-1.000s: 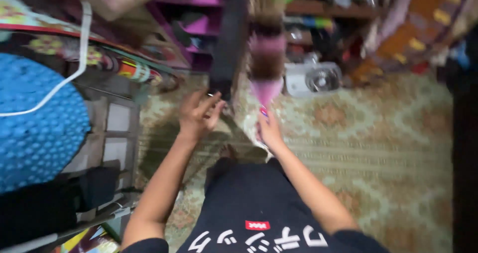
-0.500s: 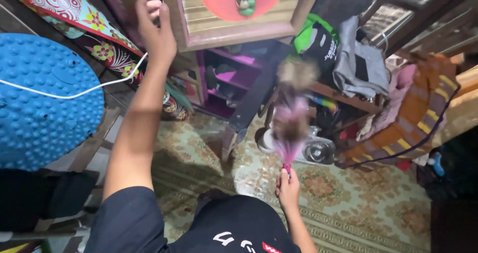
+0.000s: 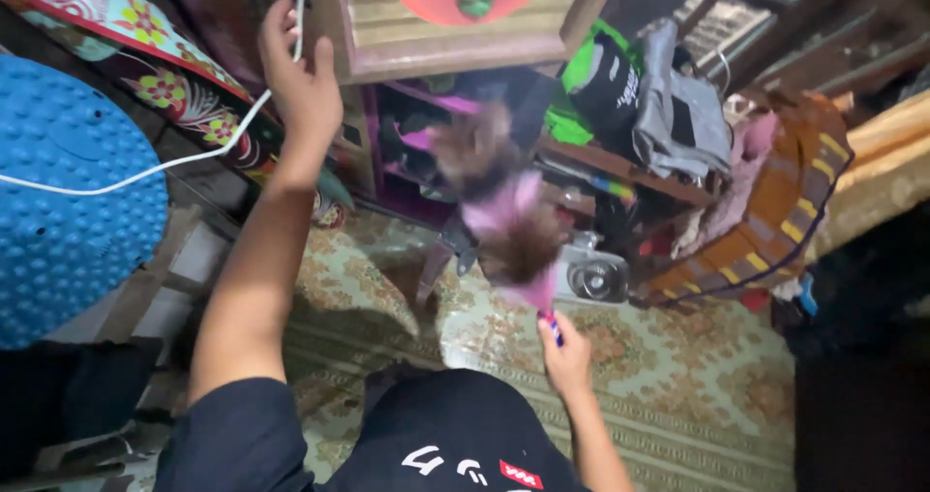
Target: Dusting a poster, folding it, and then dusting the surfaces and interior of a wooden wardrobe using a feather duster.
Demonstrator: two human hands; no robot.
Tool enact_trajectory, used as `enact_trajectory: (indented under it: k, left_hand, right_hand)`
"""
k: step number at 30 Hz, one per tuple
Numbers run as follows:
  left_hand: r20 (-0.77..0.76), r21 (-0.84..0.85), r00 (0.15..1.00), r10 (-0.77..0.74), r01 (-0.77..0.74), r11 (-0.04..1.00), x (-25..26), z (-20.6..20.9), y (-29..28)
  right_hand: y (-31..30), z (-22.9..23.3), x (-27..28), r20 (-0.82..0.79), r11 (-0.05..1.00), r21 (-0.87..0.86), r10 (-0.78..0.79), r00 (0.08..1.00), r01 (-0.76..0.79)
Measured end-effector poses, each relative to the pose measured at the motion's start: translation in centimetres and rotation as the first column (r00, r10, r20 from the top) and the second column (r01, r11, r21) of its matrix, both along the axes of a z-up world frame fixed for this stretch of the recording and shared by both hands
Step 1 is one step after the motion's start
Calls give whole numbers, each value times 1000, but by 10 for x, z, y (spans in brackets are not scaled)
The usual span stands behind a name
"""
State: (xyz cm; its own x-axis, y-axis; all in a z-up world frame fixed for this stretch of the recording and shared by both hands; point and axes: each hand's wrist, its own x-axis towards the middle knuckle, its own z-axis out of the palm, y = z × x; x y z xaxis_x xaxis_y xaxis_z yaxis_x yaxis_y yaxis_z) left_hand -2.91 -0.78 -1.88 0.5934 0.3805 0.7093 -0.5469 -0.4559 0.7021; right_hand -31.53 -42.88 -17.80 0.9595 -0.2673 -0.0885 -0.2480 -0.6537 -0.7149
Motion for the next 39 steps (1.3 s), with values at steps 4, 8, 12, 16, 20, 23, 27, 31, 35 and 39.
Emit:
enact_trajectory:
  k: [4,8,12,16,20,23,27,31,35,39]
  left_hand:
    - [-58,156,992,-109,117,981,-80,-18,-45]
    - [-123,276,961,-247,272,922,-138,-92,-87]
    - [-339,232,897,-283,372,899,-192,-110,-108]
    - [-226,409,960,-167,249,878,-194,-114,-116]
    - [-166,469,977,-136,199,860,-192,-109,-114]
    - [-130,521,990,-60,120,845,-193,-105,-105]
    - [-95,567,995,-39,87,819,-186,-115,-82]
    - [-99,615,994,-43,94,783,-178,-102,-73]
    - [-80,667,997,1,52,743,-181,-108,-74]
    - [-124,705,991,41,59,707,-196,-93,-92]
  right_hand:
    - [0,25,25,-36,987,-154,-43,998,37]
    - [-20,47,35,35,947,-307,104,994,-88]
    - [-35,74,67,108,845,-519,213,971,-128]
    - [-26,124,85,73,697,-621,506,860,-358]
    - [-47,94,106,34,672,-697,380,924,-250]
    - [-41,60,96,95,708,-684,323,942,-174]
    - [-7,6,41,-94,818,-390,422,902,-423]
    - [24,-77,7,-297,995,51,92,951,-80]
    - [67,-102,-6,-281,871,465,-24,959,158]
    - [86,-109,-5,-357,542,801,92,929,254]
